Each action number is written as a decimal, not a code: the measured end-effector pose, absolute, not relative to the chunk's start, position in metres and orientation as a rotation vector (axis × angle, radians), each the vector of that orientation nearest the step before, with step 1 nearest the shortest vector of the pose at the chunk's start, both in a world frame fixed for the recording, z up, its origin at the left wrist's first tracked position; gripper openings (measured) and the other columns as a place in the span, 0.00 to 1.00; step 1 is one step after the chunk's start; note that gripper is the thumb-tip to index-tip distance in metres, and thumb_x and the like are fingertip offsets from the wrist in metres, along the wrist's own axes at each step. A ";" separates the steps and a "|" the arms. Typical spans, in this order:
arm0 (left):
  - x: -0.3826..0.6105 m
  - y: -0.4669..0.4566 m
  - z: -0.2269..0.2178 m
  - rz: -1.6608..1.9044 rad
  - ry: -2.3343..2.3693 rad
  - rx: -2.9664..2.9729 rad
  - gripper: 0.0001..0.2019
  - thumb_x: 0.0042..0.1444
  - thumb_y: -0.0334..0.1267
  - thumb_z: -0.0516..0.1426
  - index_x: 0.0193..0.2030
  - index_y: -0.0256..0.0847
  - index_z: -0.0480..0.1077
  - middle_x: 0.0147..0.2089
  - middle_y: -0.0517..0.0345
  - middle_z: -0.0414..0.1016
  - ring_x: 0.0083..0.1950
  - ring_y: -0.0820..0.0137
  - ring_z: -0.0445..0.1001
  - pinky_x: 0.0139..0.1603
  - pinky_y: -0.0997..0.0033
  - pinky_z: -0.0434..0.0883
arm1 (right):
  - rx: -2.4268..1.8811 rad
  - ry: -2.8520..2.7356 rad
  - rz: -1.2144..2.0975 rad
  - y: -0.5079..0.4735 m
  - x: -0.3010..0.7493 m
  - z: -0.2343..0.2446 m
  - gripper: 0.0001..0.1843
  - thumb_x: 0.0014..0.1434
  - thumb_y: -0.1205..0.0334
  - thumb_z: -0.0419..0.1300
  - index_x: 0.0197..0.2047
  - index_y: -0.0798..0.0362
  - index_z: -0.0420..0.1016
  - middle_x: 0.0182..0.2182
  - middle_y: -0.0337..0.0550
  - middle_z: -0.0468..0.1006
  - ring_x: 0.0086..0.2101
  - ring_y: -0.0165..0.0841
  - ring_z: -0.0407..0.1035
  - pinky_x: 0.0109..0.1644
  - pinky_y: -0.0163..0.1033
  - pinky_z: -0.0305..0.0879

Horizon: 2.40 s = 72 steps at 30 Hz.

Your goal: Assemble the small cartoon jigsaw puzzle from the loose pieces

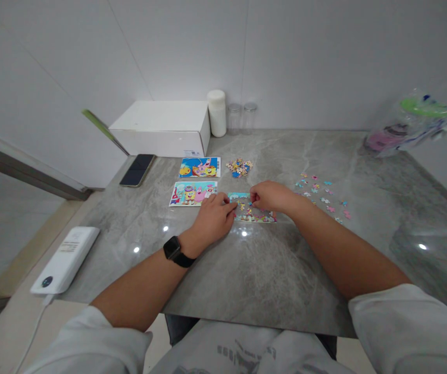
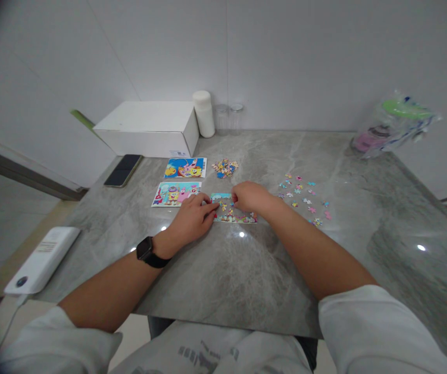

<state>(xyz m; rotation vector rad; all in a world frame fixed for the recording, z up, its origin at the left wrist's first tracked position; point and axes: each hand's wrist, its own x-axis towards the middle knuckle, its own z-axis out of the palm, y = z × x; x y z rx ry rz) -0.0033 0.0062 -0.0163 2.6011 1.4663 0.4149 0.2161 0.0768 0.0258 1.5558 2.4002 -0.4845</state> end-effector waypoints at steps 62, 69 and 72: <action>-0.008 0.027 -0.025 1.059 1.336 2.058 0.13 0.64 0.34 0.53 0.52 0.42 0.74 0.47 0.54 0.78 0.40 0.68 0.74 0.46 0.64 0.73 | 2.000 2.293 -0.278 0.059 0.340 0.009 0.10 0.62 0.65 0.63 0.46 0.53 0.84 0.47 0.50 0.84 0.48 0.38 0.77 0.50 0.36 0.66; -0.007 0.026 -0.025 1.064 1.303 2.062 0.12 0.65 0.34 0.53 0.51 0.42 0.74 0.44 0.55 0.78 0.41 0.68 0.74 0.46 0.65 0.72 | 2.084 2.486 -0.483 0.062 0.332 0.028 0.06 0.62 0.66 0.62 0.41 0.51 0.81 0.38 0.42 0.84 0.38 0.33 0.76 0.44 0.36 0.66; -0.006 0.025 -0.024 1.050 1.314 2.054 0.11 0.65 0.35 0.54 0.51 0.41 0.74 0.43 0.56 0.77 0.39 0.68 0.72 0.43 0.66 0.71 | 2.120 2.624 -0.634 0.066 0.315 0.047 0.06 0.62 0.64 0.63 0.42 0.50 0.80 0.38 0.41 0.84 0.38 0.33 0.76 0.45 0.36 0.68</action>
